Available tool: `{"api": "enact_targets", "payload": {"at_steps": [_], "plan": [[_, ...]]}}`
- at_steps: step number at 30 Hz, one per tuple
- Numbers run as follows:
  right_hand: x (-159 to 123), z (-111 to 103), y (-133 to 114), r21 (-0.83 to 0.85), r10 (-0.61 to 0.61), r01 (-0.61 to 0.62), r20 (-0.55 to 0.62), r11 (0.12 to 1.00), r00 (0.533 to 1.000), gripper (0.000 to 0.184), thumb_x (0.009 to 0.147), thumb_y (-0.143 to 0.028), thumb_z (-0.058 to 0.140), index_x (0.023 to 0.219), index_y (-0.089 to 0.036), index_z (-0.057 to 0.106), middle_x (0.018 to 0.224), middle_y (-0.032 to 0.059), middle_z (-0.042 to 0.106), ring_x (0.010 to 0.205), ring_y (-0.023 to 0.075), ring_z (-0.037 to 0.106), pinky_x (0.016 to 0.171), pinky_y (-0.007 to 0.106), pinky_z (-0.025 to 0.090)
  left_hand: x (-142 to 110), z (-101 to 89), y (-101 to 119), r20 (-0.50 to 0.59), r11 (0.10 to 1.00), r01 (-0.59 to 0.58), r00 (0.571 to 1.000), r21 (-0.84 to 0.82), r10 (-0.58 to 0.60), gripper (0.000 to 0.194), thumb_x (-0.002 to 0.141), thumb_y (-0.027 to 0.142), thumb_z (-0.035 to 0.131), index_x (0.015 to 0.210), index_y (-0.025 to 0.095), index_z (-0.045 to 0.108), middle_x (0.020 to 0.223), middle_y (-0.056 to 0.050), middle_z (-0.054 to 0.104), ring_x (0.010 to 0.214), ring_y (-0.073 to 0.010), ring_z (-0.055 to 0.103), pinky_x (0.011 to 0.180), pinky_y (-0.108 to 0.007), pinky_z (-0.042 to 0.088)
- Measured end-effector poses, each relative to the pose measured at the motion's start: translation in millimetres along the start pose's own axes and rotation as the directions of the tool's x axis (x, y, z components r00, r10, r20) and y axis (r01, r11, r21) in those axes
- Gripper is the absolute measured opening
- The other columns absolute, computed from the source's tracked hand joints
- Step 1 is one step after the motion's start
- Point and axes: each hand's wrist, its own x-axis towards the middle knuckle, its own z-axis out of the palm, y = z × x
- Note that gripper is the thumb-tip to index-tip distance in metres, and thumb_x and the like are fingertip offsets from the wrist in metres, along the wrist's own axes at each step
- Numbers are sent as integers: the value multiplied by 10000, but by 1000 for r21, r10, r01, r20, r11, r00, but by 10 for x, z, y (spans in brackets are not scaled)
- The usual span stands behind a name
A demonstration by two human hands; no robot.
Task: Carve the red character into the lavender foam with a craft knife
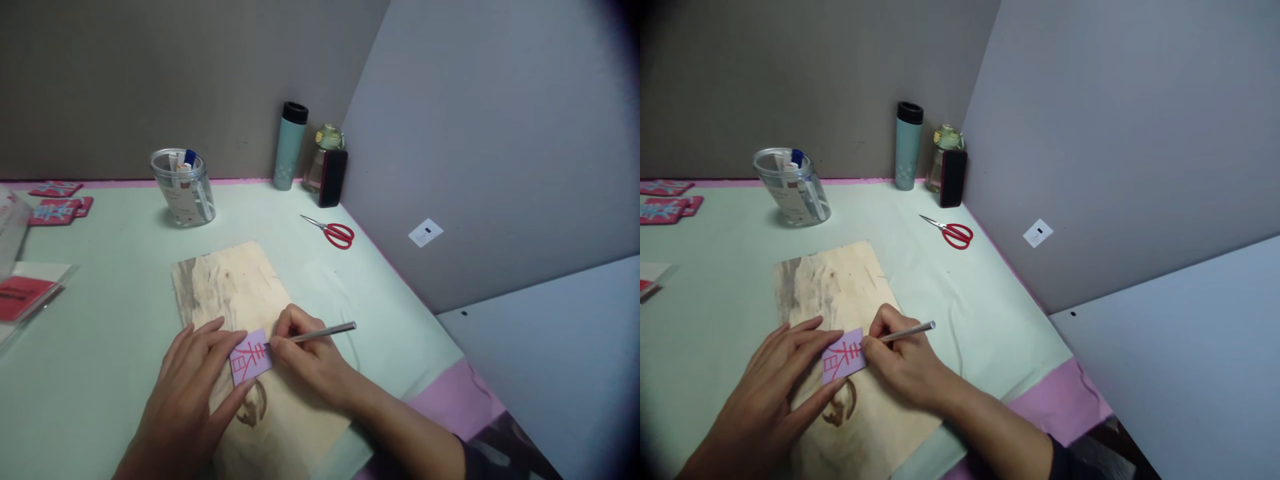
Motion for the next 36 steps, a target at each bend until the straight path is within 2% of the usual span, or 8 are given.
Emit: {"api": "enact_targets", "payload": {"at_steps": [12, 21, 26, 29, 32, 36], "plan": [[-7, -14, -92, -103, -10, 17, 70, 995, 998, 181, 933, -216, 564, 775, -225, 477, 725, -39, 480, 669, 142, 420, 635, 299, 327, -9, -11, 1, 3, 1000, 4, 1000, 0, -4, 442, 976, 362, 618, 1371, 198, 509, 1210, -117, 624, 1318, -355, 531, 1154, -555, 335], [7, -32, -100, -110, -30, 42, 106, 993, 994, 183, 916, -246, 565, 768, -220, 462, 706, -42, 471, 657, 139, 412, 618, 283, 326, 2, -25, -3, 5, 1000, -10, 1000, -5, 10, 429, 988, 364, 606, 1365, 182, 511, 1199, -126, 614, 1302, -348, 521, 1137, -549, 340], [6, -19, -60, -91, -25, 32, 83, 995, 996, 179, 909, -238, 583, 765, -216, 479, 678, -53, 460, 632, 128, 403, 602, 273, 321, 23, -18, 4, -3, 1000, -15, 1000, -4, 15, 419, 996, 372, 599, 1354, 170, 519, 1190, -130, 617, 1300, -349, 518, 1131, -545, 345], [3, -2, -29, -61, -9, 12, 54, 998, 998, 175, 913, -235, 604, 773, -210, 501, 665, -60, 455, 606, 117, 387, 575, 263, 311, -9, -15, 14, -6, 1000, -10, 1000, -1, 10, 449, 993, 448, 611, 1343, 180, 522, 1179, -121, 627, 1308, -351, 514, 1156, -543, 319], [5, 12, -2, -44, 0, 1, 35, 999, 999, 174, 918, -230, 621, 776, -201, 524, 664, -62, 456, 602, 110, 381, 562, 257, 304, -57, -20, 16, -1, 1000, 6, 1000, 2, -6, 575, 949, 621, 627, 1315, 190, 526, 1212, -123, 640, 1312, -361, 511, 1185, -536, 283], [12, 24, 24, -41, -3, 4, 30, 999, 1000, 182, 917, -221, 633, 769, -197, 530, 660, -61, 462, 602, 108, 386, 556, 254, 300, -73, -21, -19, 22, 999, 42, 999, -25, -42, 649, 972, 653, 577, 1414, 190, 467, 1201, -93, 667, 1118, -281, 639, 1208, -489, 261]]}}
